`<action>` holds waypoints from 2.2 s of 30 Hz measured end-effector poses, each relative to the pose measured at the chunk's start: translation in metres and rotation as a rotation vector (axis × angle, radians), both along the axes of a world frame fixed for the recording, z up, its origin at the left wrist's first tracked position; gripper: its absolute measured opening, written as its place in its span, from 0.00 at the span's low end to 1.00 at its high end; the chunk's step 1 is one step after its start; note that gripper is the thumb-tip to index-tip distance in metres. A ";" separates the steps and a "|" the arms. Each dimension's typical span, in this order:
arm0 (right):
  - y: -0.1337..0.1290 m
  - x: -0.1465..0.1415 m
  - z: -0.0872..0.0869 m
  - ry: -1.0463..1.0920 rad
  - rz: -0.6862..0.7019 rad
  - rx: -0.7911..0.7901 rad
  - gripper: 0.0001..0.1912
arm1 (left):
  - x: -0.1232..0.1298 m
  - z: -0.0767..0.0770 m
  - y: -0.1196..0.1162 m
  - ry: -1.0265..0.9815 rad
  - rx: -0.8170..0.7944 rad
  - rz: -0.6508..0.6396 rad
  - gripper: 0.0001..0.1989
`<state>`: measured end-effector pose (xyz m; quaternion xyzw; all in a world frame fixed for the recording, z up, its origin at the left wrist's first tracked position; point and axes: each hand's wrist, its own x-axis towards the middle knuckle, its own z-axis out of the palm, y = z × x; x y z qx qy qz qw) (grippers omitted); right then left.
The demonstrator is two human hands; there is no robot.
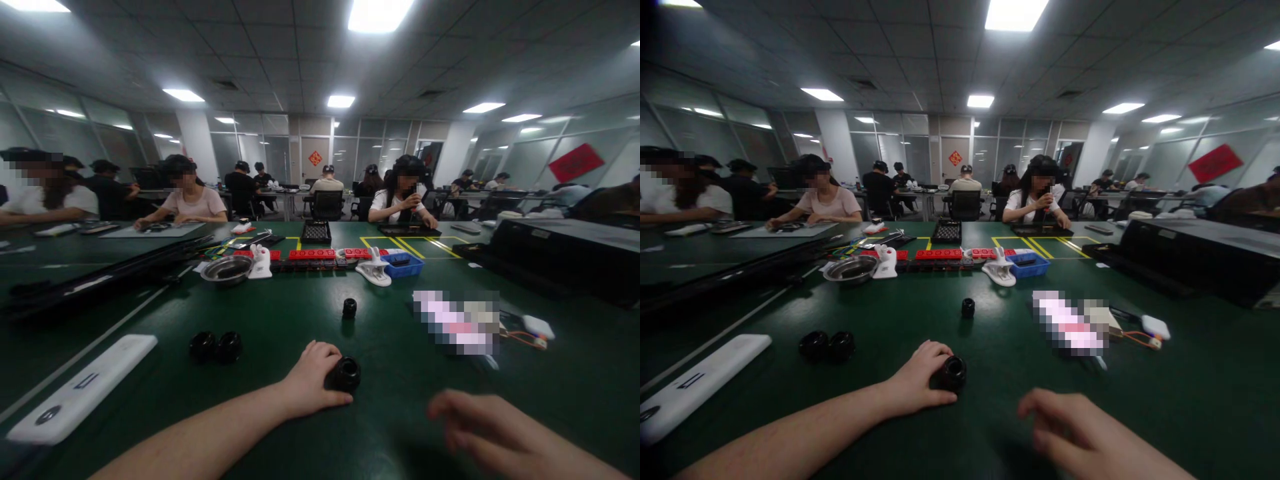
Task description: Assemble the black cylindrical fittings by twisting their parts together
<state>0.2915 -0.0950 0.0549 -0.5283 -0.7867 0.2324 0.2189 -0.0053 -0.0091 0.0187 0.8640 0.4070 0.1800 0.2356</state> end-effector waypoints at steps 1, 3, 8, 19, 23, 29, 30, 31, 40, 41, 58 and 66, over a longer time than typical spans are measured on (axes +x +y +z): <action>0.014 -0.023 0.014 0.024 0.051 -0.042 0.12 | 0.000 0.000 0.000 -0.003 0.005 0.003 0.24; 0.039 -0.069 0.027 0.064 0.124 -0.067 0.14 | 0.000 -0.003 0.002 -0.008 0.028 0.013 0.24; 0.069 -0.127 -0.009 -0.016 0.118 0.094 0.24 | 0.002 -0.009 0.005 0.009 0.038 0.010 0.23; 0.083 -0.115 -0.033 0.254 0.331 0.134 0.28 | 0.003 -0.011 0.013 -0.021 -0.032 0.007 0.27; 0.088 -0.118 -0.049 0.309 0.303 0.158 0.19 | 0.003 -0.009 0.014 0.001 -0.037 -0.001 0.24; 0.092 -0.117 -0.047 0.401 0.389 0.136 0.18 | 0.001 -0.005 0.014 0.009 -0.034 -0.001 0.25; 0.093 -0.116 -0.047 0.418 0.426 0.128 0.20 | 0.001 -0.005 0.015 0.007 -0.035 -0.005 0.26; 0.093 -0.114 -0.047 0.429 0.445 0.125 0.22 | 0.000 -0.005 0.015 0.004 -0.037 -0.012 0.27; 0.092 -0.114 -0.056 0.437 0.171 0.169 0.24 | 0.001 -0.004 0.016 -0.012 -0.046 -0.017 0.21; 0.091 -0.114 -0.055 0.432 0.172 0.157 0.22 | 0.001 -0.004 0.015 -0.007 -0.045 -0.016 0.21; 0.088 -0.116 -0.050 0.480 0.108 0.023 0.22 | 0.004 -0.004 0.013 0.004 -0.026 -0.001 0.20; 0.087 -0.107 -0.054 0.505 0.311 -0.067 0.29 | 0.003 -0.001 0.014 0.022 -0.059 -0.014 0.23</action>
